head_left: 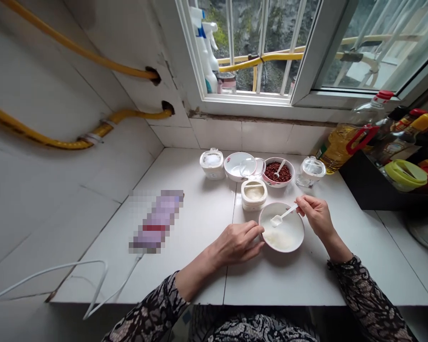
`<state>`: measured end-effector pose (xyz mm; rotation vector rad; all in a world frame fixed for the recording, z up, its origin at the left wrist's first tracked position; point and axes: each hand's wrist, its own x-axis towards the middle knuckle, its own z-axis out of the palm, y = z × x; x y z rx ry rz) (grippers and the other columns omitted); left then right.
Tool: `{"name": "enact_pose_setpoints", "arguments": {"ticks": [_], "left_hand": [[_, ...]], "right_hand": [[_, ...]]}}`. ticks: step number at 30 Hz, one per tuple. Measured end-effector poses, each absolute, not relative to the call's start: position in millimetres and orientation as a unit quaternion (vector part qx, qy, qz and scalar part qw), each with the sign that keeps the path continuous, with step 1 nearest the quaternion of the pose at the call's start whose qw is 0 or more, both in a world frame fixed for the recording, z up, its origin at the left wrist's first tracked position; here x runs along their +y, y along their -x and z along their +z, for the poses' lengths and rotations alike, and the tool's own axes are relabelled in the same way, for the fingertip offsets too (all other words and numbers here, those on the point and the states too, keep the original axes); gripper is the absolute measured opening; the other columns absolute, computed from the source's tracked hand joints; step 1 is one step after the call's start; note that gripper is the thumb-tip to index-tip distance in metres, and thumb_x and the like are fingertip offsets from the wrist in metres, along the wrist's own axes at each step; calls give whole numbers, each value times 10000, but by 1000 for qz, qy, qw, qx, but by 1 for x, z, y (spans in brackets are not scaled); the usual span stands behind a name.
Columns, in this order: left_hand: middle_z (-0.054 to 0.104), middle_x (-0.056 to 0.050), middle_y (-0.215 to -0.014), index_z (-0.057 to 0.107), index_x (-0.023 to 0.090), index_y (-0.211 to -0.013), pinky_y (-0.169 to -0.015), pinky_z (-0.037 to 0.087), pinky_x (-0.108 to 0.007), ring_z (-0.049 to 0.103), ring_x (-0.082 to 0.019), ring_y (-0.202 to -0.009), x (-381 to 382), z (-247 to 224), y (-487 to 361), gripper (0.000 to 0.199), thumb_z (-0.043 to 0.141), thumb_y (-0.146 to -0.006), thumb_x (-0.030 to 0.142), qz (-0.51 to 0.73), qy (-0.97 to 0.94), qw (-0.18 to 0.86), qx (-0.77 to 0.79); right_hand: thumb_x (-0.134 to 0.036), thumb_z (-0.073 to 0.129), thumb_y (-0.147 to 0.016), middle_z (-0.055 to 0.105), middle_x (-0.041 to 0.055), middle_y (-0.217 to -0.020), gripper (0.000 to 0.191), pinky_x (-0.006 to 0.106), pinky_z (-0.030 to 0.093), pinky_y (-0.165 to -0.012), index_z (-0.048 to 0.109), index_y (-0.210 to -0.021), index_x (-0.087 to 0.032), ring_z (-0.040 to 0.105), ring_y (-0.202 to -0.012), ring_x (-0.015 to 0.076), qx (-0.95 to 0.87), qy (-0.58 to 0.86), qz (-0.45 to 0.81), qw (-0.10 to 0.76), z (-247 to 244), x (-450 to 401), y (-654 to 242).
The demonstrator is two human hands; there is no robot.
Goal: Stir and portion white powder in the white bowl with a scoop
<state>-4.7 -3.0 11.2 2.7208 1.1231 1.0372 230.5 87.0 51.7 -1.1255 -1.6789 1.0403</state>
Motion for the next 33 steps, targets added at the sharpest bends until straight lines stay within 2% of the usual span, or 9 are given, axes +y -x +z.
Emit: {"name": "enact_pose_setpoints", "arguments": {"ticks": [6, 9, 13, 16, 26, 33], "left_hand": [[638, -85, -988, 458, 130, -1160, -548, 534, -234, 622, -119, -661, 3, 6, 3, 237, 388, -988, 277, 346, -856, 50, 381], [644, -78, -1001, 457, 134, -1183, -506, 512, -225, 617, -115, -631, 3, 5, 3, 255, 399, -991, 291, 330, -859, 28, 391], [645, -33, -851, 469, 145, -1163, -462, 453, -210, 604, -122, -604, -3, 7, 3, 211, 381, -998, 244, 329, -864, -28, 379], [648, -33, -830, 481, 146, -1140, -475, 449, -214, 605, -124, -619, -7, 11, 2, 191, 362, -1005, 210, 341, -873, -48, 346], [647, -36, -833, 511, 146, -1081, -473, 447, -214, 595, -121, -617, -9, 13, -3, 179, 350, -1002, 145, 358, -884, -62, 295], [631, -30, -813, 519, 150, -1062, -479, 451, -211, 584, -117, -597, -9, 12, -2, 180, 348, -1006, 141, 357, -884, -55, 296]], "right_hand": [[-609, 619, -814, 498, -4, -480, 534, 267, 319, -496, 555, -499, -183, 404, -481, 106, -674, 438, 406, 434, 52, 88, -231], [-613, 627, -803, 496, -3, -469, 553, 260, 335, -494, 518, -468, -187, 415, -480, 107, -667, 438, 408, 443, 54, 89, -230], [-612, 617, -807, 492, -7, -465, 551, 261, 360, -508, 502, -471, -192, 422, -479, 108, -664, 438, 406, 450, 53, 91, -230], [-629, 604, -809, 492, -10, -471, 555, 269, 377, -532, 500, -478, -195, 432, -486, 110, -663, 441, 403, 451, 51, 93, -231], [-693, 723, -649, 518, -17, -512, 558, 274, 383, -583, 567, -511, -175, 437, -520, 95, -606, 448, 532, 387, 50, 106, -242], [-616, 744, -684, 548, -11, -519, 503, 278, 366, -574, 589, -537, -160, 446, -508, 91, -619, 439, 552, 347, 49, 111, -250]]}}
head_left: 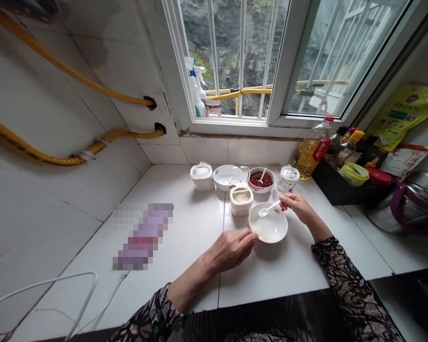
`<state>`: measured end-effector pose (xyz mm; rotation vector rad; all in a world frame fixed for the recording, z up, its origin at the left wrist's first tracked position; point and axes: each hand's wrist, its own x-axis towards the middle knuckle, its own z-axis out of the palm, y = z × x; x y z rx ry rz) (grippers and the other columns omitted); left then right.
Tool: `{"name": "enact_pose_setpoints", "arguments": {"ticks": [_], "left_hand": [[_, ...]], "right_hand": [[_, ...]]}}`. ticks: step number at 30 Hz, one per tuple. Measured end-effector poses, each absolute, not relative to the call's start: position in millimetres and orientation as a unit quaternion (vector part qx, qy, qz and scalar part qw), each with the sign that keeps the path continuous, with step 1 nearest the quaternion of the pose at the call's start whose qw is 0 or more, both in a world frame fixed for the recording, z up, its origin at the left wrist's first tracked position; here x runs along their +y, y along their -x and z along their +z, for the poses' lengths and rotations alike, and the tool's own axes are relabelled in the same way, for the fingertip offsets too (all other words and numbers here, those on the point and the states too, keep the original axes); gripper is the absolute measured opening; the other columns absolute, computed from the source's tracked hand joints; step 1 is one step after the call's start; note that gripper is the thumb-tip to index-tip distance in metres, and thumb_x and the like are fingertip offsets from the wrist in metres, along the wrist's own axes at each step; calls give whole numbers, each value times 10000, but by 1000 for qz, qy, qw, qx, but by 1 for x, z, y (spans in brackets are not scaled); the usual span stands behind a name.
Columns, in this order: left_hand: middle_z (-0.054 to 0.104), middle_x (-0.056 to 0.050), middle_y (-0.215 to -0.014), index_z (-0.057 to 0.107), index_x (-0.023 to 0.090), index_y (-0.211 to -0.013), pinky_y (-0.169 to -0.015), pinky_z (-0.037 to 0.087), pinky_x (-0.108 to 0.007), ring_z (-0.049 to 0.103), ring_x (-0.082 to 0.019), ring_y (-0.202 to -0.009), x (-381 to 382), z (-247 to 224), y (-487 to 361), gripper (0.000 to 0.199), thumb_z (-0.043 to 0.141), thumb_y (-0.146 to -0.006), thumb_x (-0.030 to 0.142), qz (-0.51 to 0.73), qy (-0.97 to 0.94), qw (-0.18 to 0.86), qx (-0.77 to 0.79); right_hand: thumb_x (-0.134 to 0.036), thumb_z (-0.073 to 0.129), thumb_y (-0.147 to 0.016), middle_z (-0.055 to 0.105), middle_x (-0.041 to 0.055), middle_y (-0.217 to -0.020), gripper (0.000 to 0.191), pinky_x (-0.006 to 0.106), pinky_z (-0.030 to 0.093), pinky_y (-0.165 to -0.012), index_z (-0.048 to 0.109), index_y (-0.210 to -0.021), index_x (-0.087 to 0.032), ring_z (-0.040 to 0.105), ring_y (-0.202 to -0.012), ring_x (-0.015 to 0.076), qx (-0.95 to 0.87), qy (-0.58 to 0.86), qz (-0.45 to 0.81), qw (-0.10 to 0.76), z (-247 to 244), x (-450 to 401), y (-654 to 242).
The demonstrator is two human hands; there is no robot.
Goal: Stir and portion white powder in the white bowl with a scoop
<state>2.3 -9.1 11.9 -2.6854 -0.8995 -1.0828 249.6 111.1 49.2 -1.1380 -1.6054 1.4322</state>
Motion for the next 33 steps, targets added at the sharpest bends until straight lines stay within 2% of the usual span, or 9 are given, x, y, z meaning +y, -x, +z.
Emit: {"name": "enact_pose_setpoints", "arguments": {"ticks": [9, 14, 18, 19, 21, 24, 26, 29, 33], "left_hand": [[627, -31, -830, 513, 161, -1077, -460, 432, -210, 589, -119, -609, -8, 9, -3, 174, 355, -1005, 148, -363, 882, 42, -298], [623, -38, -840, 508, 161, -1092, -482, 461, -203, 597, -118, -629, -7, 7, -3, 178, 357, -999, 148, -370, 881, 25, -293], [629, -45, -855, 509, 155, -1117, -492, 476, -203, 605, -120, -645, -7, 5, -2, 190, 365, -994, 140, -365, 884, 23, -291], [629, -45, -853, 510, 154, -1119, -494, 479, -203, 607, -121, -648, -7, 5, -2, 194, 364, -993, 139, -363, 885, 23, -291], [627, -43, -846, 516, 155, -1121, -499, 484, -202, 609, -121, -650, -7, 4, -2, 200, 361, -995, 143, -358, 885, 25, -296], [622, -39, -834, 524, 156, -1113, -499, 479, -197, 606, -117, -638, -7, 4, -2, 200, 360, -999, 153, -353, 884, 29, -305], [624, -38, -832, 526, 155, -1104, -491, 469, -198, 604, -118, -632, -7, 5, -2, 197, 359, -1000, 150, -353, 884, 34, -306], [632, -43, -844, 523, 152, -1097, -480, 465, -206, 604, -123, -628, -7, 6, -2, 196, 353, -1000, 144, -358, 883, 35, -302], [644, -40, -850, 521, 150, -1106, -486, 473, -207, 606, -122, -626, -8, 7, -2, 188, 363, -1005, 145, -360, 883, 28, -300]], "right_hand": [[-624, 756, -661, 541, -12, -512, 494, 279, 369, -557, 606, -559, -164, 458, -498, 95, -616, 423, 555, 365, 56, 108, -249], [-677, 719, -664, 518, -17, -505, 523, 279, 382, -548, 585, -565, -182, 445, -493, 100, -606, 417, 524, 429, 62, 113, -234], [-660, 677, -734, 560, -2, -579, 512, 285, 415, -635, 559, -558, -194, 482, -579, 118, -616, 405, 467, 489, 74, 114, -212], [-642, 666, -760, 571, 3, -594, 499, 289, 418, -645, 560, -564, -196, 492, -595, 126, -627, 400, 445, 498, 76, 113, -206], [-580, 548, -884, 591, 14, -608, 461, 308, 425, -656, 578, -624, -200, 511, -602, 147, -698, 394, 314, 509, 77, 107, -194], [-389, 498, -956, 649, 33, -662, 339, 371, 421, -830, 599, -692, -201, 550, -649, 167, -806, 346, 86, 473, 71, 97, -183], [-300, 498, -957, 664, 34, -678, 281, 393, 391, -906, 599, -713, -204, 559, -663, 170, -848, 304, -8, 435, 67, 92, -181], [-252, 491, -954, 675, 37, -698, 243, 399, 378, -916, 596, -739, -209, 568, -670, 178, -852, 289, -39, 435, 66, 91, -183], [-273, 484, -950, 633, 25, -625, 280, 383, 401, -831, 581, -695, -207, 547, -612, 171, -815, 317, 26, 485, 76, 94, -197]]}}
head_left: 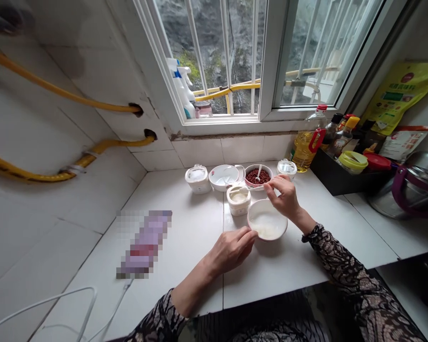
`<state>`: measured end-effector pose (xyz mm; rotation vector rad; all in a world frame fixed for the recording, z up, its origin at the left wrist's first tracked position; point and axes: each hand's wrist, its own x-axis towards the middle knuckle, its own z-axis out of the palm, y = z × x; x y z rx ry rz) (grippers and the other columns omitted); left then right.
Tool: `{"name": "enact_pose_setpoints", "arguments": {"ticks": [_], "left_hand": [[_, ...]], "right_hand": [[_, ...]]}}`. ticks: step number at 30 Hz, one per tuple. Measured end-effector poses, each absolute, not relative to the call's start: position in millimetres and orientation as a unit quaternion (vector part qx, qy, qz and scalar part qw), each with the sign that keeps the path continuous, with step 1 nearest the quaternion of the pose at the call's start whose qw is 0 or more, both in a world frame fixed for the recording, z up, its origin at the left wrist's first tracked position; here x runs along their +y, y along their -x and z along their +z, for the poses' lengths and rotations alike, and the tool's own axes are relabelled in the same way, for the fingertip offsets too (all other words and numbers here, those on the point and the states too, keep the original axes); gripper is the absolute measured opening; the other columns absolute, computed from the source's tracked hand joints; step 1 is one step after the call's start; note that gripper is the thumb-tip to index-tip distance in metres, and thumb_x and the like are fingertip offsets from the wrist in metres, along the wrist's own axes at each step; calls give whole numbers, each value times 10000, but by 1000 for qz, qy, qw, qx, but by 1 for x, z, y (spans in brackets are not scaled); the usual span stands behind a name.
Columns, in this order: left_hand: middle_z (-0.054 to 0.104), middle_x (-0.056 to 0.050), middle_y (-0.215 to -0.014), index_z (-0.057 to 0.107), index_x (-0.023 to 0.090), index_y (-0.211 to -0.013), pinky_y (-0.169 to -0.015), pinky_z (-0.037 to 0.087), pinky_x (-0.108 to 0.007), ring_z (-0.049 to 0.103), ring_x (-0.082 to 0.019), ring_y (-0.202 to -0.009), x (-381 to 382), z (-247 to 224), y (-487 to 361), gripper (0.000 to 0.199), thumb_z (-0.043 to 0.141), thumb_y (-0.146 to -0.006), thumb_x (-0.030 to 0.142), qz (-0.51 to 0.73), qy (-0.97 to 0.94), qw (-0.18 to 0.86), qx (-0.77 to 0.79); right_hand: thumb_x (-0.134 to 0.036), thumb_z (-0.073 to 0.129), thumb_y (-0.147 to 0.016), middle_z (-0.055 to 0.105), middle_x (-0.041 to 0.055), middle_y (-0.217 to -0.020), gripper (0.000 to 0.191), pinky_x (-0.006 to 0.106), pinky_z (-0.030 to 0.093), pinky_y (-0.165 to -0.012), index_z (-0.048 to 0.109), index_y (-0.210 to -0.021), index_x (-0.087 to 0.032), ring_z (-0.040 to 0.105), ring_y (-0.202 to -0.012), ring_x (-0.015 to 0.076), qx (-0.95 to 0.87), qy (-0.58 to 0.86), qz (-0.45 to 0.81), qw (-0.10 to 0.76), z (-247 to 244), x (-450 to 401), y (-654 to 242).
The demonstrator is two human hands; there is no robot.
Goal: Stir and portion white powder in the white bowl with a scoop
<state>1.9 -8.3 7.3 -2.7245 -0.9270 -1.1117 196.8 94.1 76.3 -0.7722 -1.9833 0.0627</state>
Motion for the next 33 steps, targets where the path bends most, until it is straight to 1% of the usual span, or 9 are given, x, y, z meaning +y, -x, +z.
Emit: {"name": "enact_pose_setpoints", "arguments": {"ticks": [3, 6, 11, 15, 19, 24, 30, 33], "left_hand": [[656, -49, -860, 524, 144, -1109, -488, 475, -203, 614, -121, -631, -9, 8, -1, 188, 369, -1003, 136, -358, 883, 28, -301], [663, -54, -873, 528, 143, -1113, -500, 486, -198, 623, -117, -638, -9, 8, -1, 180, 387, -1000, 136, -362, 882, 23, -301], [671, -58, -881, 526, 147, -1133, -525, 499, -188, 639, -111, -649, -11, 9, 0, 189, 412, -985, 121, -368, 880, 14, -299], [672, -58, -872, 532, 154, -1131, -522, 497, -188, 640, -114, -632, -12, 9, 1, 194, 428, -972, 118, -359, 881, 12, -308], [677, -63, -872, 530, 152, -1134, -525, 497, -192, 646, -121, -636, -12, 8, 2, 190, 426, -977, 126, -355, 882, 13, -308], [679, -61, -879, 533, 158, -1145, -538, 502, -184, 648, -115, -642, -12, 9, 1, 207, 436, -968, 116, -358, 881, 8, -309], [679, -61, -878, 535, 150, -1130, -530, 498, -192, 647, -120, -633, -12, 10, 1, 189, 440, -970, 117, -355, 882, 12, -308], [676, -54, -866, 534, 157, -1133, -534, 501, -185, 651, -116, -630, -13, 9, 1, 192, 438, -971, 122, -353, 882, 12, -312]], "right_hand": [[-287, 501, -939, 612, 7, -586, 315, 346, 413, -742, 562, -640, -210, 510, -568, 148, -833, 302, 115, 448, 81, 95, -213], [-294, 509, -932, 596, -12, -556, 317, 343, 415, -736, 562, -630, -213, 479, -533, 131, -855, 288, 158, 402, 78, 94, -225], [-273, 482, -945, 597, -3, -566, 323, 349, 405, -750, 557, -638, -203, 470, -544, 128, -872, 294, 99, 378, 60, 91, -223], [-262, 469, -957, 571, -12, -567, 348, 330, 419, -765, 535, -622, -197, 467, -555, 121, -901, 252, 110, 335, 51, 88, -215], [-251, 469, -954, 565, -21, -553, 358, 333, 420, -786, 515, -604, -197, 443, -530, 111, -883, 281, 114, 357, 49, 89, -218], [-258, 490, -935, 590, -14, -552, 338, 334, 410, -762, 535, -606, -199, 470, -543, 122, -858, 328, 123, 377, 48, 94, -224], [-240, 482, -937, 584, -13, -550, 351, 336, 402, -771, 516, -590, -195, 450, -537, 118, -882, 302, 86, 352, 50, 89, -218], [-240, 472, -942, 566, -20, -541, 369, 334, 406, -787, 506, -578, -197, 444, -529, 112, -887, 292, 102, 342, 49, 86, -215]]}}
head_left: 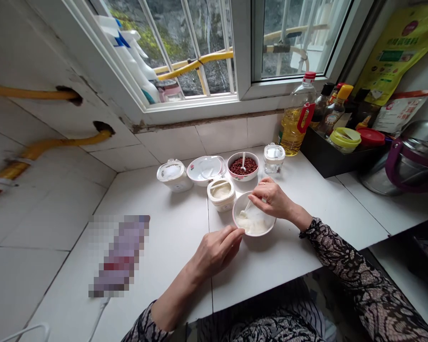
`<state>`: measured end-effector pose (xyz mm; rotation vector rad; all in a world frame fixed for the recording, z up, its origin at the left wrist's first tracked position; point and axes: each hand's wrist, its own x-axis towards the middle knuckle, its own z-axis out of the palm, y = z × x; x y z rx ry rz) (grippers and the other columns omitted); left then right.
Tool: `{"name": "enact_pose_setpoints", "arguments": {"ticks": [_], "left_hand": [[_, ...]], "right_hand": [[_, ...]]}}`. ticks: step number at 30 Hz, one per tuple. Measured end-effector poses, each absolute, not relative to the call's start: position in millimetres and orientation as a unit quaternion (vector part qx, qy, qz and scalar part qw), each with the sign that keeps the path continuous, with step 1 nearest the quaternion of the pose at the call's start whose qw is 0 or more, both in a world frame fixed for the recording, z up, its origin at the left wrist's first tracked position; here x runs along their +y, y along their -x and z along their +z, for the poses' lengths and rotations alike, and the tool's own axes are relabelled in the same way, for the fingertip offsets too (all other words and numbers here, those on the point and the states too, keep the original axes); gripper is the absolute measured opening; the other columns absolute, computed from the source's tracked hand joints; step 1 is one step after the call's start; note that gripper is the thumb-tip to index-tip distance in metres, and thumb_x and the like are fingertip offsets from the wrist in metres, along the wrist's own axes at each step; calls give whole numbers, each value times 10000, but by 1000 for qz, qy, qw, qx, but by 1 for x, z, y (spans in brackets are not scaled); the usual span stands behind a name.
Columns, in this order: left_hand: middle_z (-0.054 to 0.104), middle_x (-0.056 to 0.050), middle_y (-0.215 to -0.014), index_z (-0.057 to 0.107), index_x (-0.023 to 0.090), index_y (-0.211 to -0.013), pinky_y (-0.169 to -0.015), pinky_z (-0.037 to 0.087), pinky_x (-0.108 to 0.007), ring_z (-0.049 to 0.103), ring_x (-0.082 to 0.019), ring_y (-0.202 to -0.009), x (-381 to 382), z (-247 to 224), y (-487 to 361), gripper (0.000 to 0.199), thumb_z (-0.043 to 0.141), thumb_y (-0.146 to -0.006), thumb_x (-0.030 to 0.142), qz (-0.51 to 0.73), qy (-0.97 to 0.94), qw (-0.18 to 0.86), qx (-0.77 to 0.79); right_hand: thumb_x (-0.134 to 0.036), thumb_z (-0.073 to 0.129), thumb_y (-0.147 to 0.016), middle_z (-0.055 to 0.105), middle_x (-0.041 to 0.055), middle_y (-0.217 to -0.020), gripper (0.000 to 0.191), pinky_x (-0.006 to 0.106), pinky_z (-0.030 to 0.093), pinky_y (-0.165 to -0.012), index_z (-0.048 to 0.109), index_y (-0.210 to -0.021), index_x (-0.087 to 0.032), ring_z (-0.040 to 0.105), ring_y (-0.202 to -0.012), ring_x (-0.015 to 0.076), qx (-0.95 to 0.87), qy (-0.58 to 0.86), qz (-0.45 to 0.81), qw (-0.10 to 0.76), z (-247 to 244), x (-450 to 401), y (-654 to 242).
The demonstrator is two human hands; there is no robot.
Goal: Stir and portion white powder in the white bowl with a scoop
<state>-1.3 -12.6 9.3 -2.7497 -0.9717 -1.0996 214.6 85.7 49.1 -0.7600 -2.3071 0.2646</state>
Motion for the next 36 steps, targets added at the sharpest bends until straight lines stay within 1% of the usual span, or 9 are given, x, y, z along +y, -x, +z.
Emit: {"name": "enact_pose_setpoints", "arguments": {"ticks": [8, 12, 15, 19, 25, 28, 31, 34, 36], "left_hand": [[676, -58, -875, 526, 159, -1134, -539, 506, -189, 648, -119, -641, -13, 10, 1, 197, 430, -968, 112, -352, 883, 13, -310], [672, -57, -873, 528, 149, -1128, -515, 489, -190, 634, -115, -629, -12, 10, 1, 196, 421, -969, 105, -355, 884, 15, -305], [669, -54, -862, 528, 143, -1126, -507, 486, -196, 629, -117, -620, -11, 9, 1, 194, 422, -969, 102, -354, 884, 19, -304], [664, -53, -859, 525, 146, -1129, -510, 488, -196, 630, -116, -625, -11, 8, 0, 197, 411, -974, 103, -360, 883, 17, -301], [655, -51, -861, 524, 143, -1116, -500, 475, -191, 609, -106, -616, -10, 8, -2, 182, 393, -992, 121, -364, 881, 15, -303], [643, -48, -860, 522, 143, -1117, -495, 477, -193, 605, -107, -619, -10, 7, -2, 190, 375, -997, 131, -363, 881, 10, -303], [635, -46, -859, 517, 147, -1125, -489, 482, -194, 603, -109, -619, -10, 8, -2, 203, 358, -999, 143, -359, 882, 11, -307], [637, -50, -870, 509, 147, -1136, -484, 484, -198, 615, -119, -636, -10, 8, -3, 207, 353, -1000, 150, -350, 883, 15, -312], [637, -52, -873, 506, 147, -1138, -474, 481, -203, 621, -127, -644, -10, 8, -3, 207, 350, -1001, 152, -346, 884, 19, -314]], "right_hand": [[-282, 496, -914, 562, -19, -522, 375, 344, 412, -769, 529, -551, -194, 450, -522, 109, -824, 367, 193, 386, 49, 91, -220], [-384, 520, -901, 550, -4, -513, 413, 300, 402, -634, 536, -535, -195, 488, -545, 123, -766, 406, 298, 399, 55, 91, -222], [-494, 573, -860, 522, -11, -504, 441, 271, 372, -535, 540, -541, -191, 470, -501, 111, -711, 424, 402, 392, 56, 92, -223], [-618, 643, -774, 497, -26, -487, 503, 259, 374, -496, 539, -535, -187, 447, -460, 91, -657, 413, 494, 392, 54, 97, -225], [-702, 711, -663, 493, -26, -482, 549, 257, 379, -433, 583, -553, -179, 429, -434, 88, -597, 417, 553, 406, 52, 104, -220], [-716, 700, -668, 507, -23, -489, 547, 249, 355, -407, 625, -614, -177, 415, -442, 93, -590, 425, 534, 431, 54, 101, -212], [-686, 626, -774, 567, -2, -538, 517, 267, 411, -484, 625, -650, -184, 478, -491, 116, -620, 425, 451, 481, 57, 94, -202], [-545, 528, -922, 640, 24, -620, 423, 316, 463, -644, 627, -703, -196, 567, -600, 156, -692, 415, 258, 531, 59, 87, -195], [-422, 504, -967, 670, 30, -651, 356, 349, 451, -739, 627, -718, -199, 587, -637, 167, -761, 375, 101, 519, 59, 85, -193]]}}
